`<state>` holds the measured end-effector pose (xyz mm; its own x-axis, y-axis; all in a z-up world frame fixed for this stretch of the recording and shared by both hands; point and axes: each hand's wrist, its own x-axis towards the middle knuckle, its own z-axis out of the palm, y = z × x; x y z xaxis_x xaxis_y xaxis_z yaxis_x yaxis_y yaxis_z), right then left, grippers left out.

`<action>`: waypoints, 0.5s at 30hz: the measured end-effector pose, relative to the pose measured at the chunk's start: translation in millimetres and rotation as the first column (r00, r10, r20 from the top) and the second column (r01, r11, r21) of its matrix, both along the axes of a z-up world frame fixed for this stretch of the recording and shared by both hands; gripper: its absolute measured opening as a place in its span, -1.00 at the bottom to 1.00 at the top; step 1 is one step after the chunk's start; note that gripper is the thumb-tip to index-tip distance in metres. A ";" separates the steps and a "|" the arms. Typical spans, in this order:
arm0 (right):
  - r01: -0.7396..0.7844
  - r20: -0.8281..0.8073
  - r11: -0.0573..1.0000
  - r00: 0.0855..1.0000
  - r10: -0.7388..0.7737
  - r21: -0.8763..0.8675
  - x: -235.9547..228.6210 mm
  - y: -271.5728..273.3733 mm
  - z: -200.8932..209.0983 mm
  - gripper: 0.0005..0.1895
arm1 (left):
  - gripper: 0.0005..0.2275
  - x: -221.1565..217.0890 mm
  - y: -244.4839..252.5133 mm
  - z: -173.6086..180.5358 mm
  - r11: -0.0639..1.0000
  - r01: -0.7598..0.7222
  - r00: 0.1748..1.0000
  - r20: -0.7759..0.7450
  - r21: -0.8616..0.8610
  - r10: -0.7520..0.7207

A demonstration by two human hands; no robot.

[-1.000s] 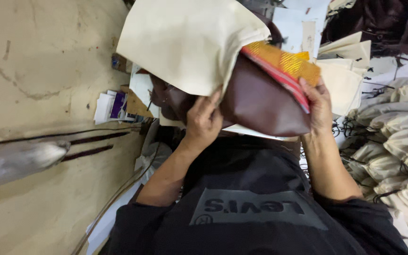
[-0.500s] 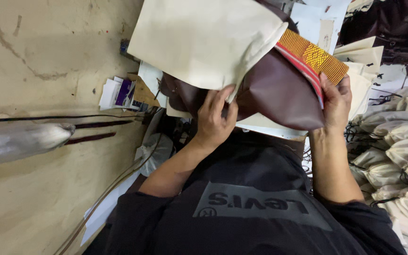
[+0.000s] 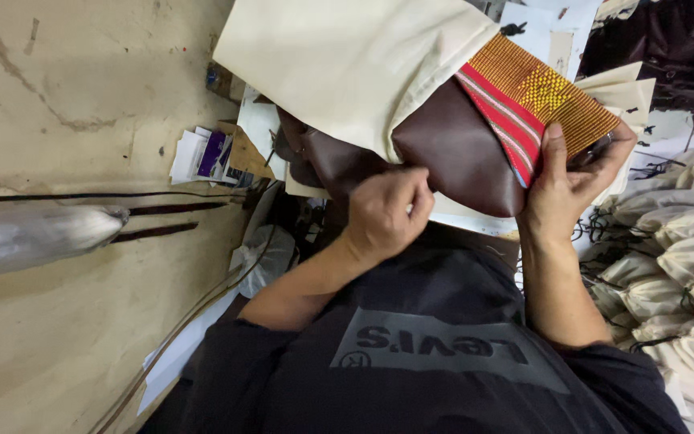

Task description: The person zips and closes the flap of a leather bag, uses a lighter on a thread end, places the bag inside a white protective pouch, and then wipes the leather surface with a cloth while handling a separate leather strap.

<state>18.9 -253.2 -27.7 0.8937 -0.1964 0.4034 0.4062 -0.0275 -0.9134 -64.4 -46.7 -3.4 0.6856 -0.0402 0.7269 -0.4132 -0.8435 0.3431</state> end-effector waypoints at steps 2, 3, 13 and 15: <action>-0.007 0.021 0.999 1.000 0.008 -0.032 -1.6 0.1 2.5 -0.63 | -0.94 9.8 11.9 25.0 0.993 -0.013 1.000 0.008 -0.115 0.014; -0.007 0.025 0.999 1.000 0.008 -0.032 -0.7 -0.3 0.6 -0.63 | -0.94 17.3 18.8 34.7 0.993 -0.013 1.000 0.011 -0.115 0.014; 0.029 -0.006 0.998 1.000 -0.029 0.047 -4.9 1.4 -1.1 -0.65 | -0.92 34.8 38.9 17.0 0.995 -0.059 0.958 -0.274 0.082 0.079; 0.046 0.007 0.998 0.999 -0.047 0.040 -6.2 3.0 2.5 -0.65 | -0.90 24.2 30.6 20.8 0.969 -0.099 0.965 -0.216 0.227 0.150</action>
<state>12.7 -250.3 -25.2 0.8802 -0.2537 0.4011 0.4122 -0.0101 -0.9110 -40.2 -16.0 17.4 0.8425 -0.0799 0.5327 -0.2313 -0.9468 0.2238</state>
